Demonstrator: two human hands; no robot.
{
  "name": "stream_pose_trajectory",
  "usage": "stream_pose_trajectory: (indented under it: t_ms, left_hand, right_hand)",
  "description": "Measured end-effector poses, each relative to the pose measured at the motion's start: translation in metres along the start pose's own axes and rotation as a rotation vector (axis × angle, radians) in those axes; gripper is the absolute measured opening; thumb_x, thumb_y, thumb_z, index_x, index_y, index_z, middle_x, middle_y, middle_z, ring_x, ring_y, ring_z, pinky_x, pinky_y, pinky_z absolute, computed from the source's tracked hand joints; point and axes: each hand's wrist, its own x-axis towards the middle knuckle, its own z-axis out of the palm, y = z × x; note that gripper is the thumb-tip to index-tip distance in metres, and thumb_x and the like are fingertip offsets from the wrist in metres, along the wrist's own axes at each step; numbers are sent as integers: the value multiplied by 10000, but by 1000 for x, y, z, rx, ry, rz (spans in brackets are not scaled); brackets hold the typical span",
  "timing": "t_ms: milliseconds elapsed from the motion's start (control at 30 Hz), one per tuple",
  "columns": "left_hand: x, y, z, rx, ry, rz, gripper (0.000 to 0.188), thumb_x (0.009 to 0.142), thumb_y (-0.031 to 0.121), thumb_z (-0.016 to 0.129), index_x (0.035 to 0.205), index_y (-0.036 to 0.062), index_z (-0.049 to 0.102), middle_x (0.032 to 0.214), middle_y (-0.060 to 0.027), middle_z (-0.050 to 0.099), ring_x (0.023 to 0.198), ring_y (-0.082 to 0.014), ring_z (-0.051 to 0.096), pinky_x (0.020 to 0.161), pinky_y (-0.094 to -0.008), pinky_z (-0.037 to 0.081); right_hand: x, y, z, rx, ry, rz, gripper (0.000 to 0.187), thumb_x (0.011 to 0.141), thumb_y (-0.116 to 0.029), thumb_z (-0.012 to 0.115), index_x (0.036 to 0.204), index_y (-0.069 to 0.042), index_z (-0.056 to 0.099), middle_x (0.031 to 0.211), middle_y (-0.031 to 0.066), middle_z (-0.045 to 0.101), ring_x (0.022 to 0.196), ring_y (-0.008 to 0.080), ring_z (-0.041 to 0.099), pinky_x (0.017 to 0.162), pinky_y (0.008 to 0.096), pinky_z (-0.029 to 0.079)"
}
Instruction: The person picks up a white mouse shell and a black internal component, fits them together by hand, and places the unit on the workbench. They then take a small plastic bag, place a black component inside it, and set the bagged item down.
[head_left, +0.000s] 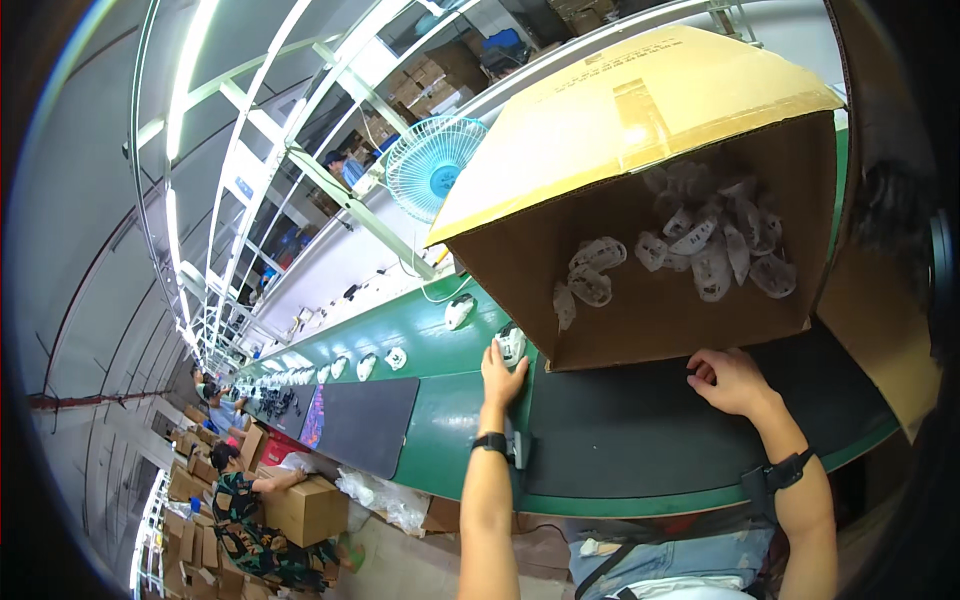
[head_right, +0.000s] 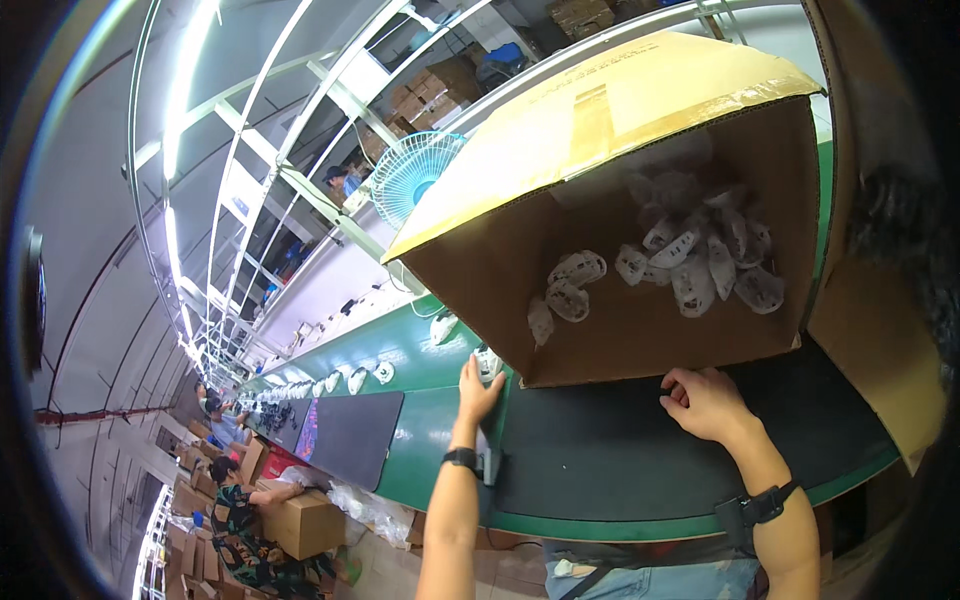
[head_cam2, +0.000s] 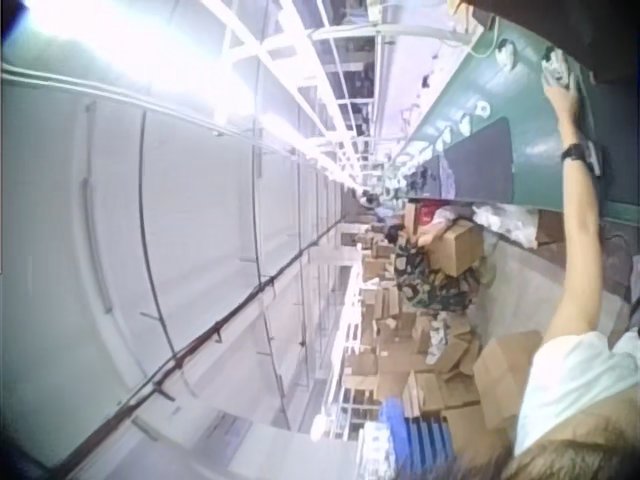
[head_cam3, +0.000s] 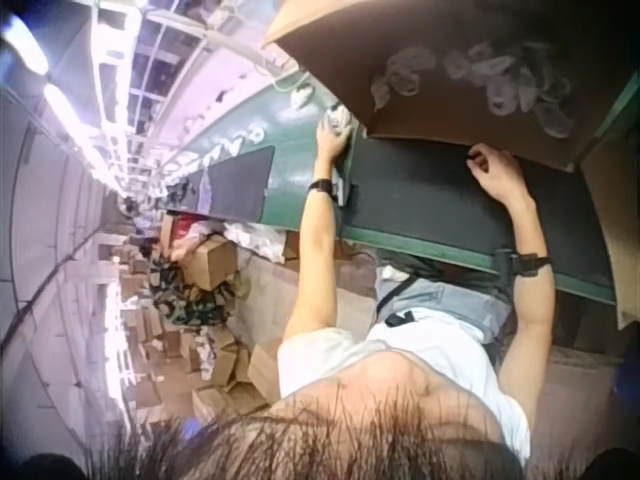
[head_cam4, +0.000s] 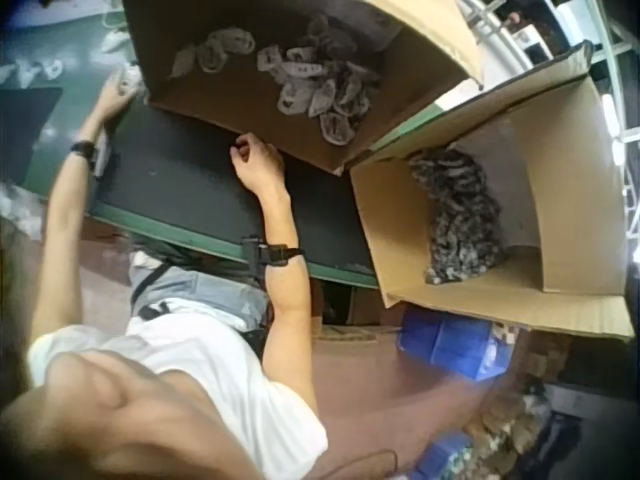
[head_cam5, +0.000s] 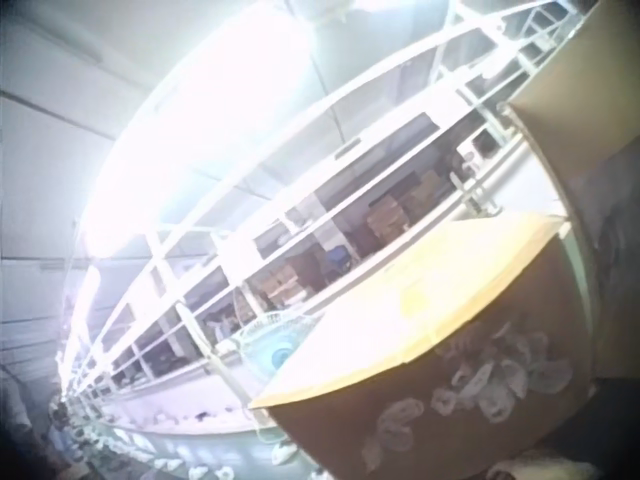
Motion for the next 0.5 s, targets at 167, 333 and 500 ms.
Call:
stream_pose_trajectory:
  t_ms: [167,333,500]
  left_hand:
    - [-16,38,-6,121,334,88,302,779,197,655,1054,103,575,1002,-163,527,957,-331,505,827,-424,419]
    - [-17,29,4,99,208,104,172,795,191,631,954,128,645,912,-108,578,890,-292,556,788,-408,441]
    - [-23,38,-5,-51,284,177,242,766,119,601,993,47,643,1007,-147,596,969,-322,554,874,-430,428]
  right_hand:
    - [0,-4,0,-23,-53,14,223,757,-180,677,918,-37,621,767,87,680,718,239,664,672,342,513]
    - [-3,-1,1,-12,-67,9,246,766,-205,672,948,-48,621,781,85,683,734,261,658,685,360,510]
    - [-4,4,-20,-120,-57,-9,250,757,-239,672,932,-64,633,787,69,683,732,269,654,683,370,507]
